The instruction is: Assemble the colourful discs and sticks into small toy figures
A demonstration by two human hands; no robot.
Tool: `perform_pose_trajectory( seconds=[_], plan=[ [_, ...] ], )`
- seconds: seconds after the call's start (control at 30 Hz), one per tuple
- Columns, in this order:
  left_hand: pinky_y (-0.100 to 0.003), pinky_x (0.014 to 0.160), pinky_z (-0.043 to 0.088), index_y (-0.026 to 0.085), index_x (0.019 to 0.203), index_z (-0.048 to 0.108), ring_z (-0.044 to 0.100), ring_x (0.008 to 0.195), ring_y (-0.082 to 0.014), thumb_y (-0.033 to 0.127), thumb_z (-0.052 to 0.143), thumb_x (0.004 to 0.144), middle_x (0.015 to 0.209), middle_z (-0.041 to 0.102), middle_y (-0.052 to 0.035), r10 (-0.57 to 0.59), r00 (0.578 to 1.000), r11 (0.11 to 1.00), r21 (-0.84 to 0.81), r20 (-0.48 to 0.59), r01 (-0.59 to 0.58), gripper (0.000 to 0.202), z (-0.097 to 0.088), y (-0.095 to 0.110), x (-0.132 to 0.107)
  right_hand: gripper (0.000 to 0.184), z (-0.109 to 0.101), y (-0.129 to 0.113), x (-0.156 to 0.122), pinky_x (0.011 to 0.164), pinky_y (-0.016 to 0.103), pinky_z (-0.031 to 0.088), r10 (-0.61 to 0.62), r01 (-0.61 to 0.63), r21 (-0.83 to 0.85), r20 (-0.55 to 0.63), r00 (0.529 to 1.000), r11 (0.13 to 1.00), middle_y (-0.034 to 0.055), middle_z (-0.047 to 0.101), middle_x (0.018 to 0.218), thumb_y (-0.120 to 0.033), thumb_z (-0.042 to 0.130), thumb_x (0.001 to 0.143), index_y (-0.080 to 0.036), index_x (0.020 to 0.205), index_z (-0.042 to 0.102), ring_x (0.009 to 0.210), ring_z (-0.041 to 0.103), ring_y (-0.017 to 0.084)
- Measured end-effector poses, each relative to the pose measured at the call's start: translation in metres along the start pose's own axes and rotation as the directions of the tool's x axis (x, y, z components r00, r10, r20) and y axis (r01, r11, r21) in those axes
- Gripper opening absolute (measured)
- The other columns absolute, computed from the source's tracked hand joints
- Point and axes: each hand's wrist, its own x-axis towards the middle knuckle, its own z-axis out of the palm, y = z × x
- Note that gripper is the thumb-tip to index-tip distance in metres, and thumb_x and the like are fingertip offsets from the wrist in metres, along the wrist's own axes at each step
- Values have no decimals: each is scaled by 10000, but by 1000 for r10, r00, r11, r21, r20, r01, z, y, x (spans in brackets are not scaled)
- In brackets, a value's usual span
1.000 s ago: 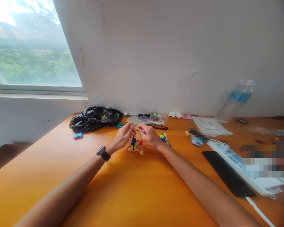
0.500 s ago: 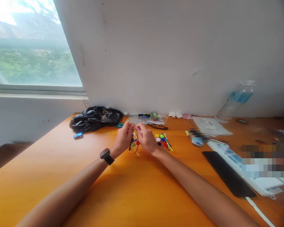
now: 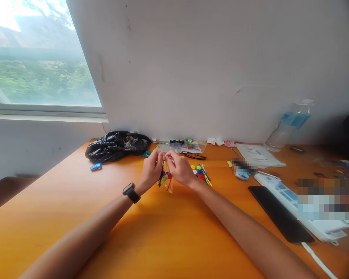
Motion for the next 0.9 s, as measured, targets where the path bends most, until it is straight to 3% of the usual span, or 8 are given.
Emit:
perform_pose_trajectory(
  seconds=[0.13,0.33,0.53,0.63,0.7,0.77,0.83,0.9],
  plan=[
    [-223,486,403,188,786,606,536,505,-117,645,618,948,561,567,33,-134,980,969,-187,144,160,486,-9,-5,15,228,-27,9,16,482,242,447,145,-214,310,231,962,926,-11,637,654,-424,630,944,-199,946,666,514,608,142],
    [-301,722,607,138,946,803,770,809,-220,607,801,828,896,812,-135,-229,848,884,-262,477,386,483,-38,-9,33,206,-54,25,24,513,228,538,267,-398,427,334,904,812,33,713,650,-342,800,783,-161,879,786,546,646,130],
    [-303,666,606,143,771,791,757,712,-218,566,890,727,787,803,-141,-214,831,921,-179,513,347,437,-50,-18,36,199,-57,29,22,525,221,543,284,-486,442,448,848,754,42,736,647,-319,845,716,-156,826,810,565,660,133],
    [-286,645,590,153,794,798,751,719,-212,573,850,773,801,801,-139,-193,783,931,-141,592,336,424,-59,-18,38,152,-57,32,23,515,212,533,306,-538,454,489,817,710,36,727,632,-276,830,724,-156,813,805,556,651,128],
    [-272,642,576,156,897,813,746,751,-205,595,790,831,868,806,-140,-182,791,941,-131,584,313,444,-65,-18,40,122,-62,37,27,494,212,524,396,-563,532,403,825,632,40,720,623,-203,835,698,-147,795,786,531,639,127],
    [-253,632,555,157,954,807,730,760,-190,617,741,865,906,805,-131,-183,844,952,-123,504,280,473,-70,-20,43,130,-74,45,33,517,222,552,516,-516,659,220,828,547,53,736,669,-150,828,696,-148,804,756,548,656,132],
    [-237,617,531,151,943,793,711,752,-177,632,706,887,911,800,-123,-191,887,960,-108,421,258,491,-73,-22,46,90,-91,54,37,638,227,609,564,-421,733,62,823,534,55,765,781,-206,774,803,-182,866,714,661,710,135],
    [-233,618,520,148,922,776,699,744,-170,627,682,907,907,796,-119,-183,906,966,-99,382,238,489,-72,-18,50,135,-111,61,37,741,276,644,586,-382,757,-1,810,530,88,782,898,-331,701,916,-200,918,669,787,754,171]
  ],
)
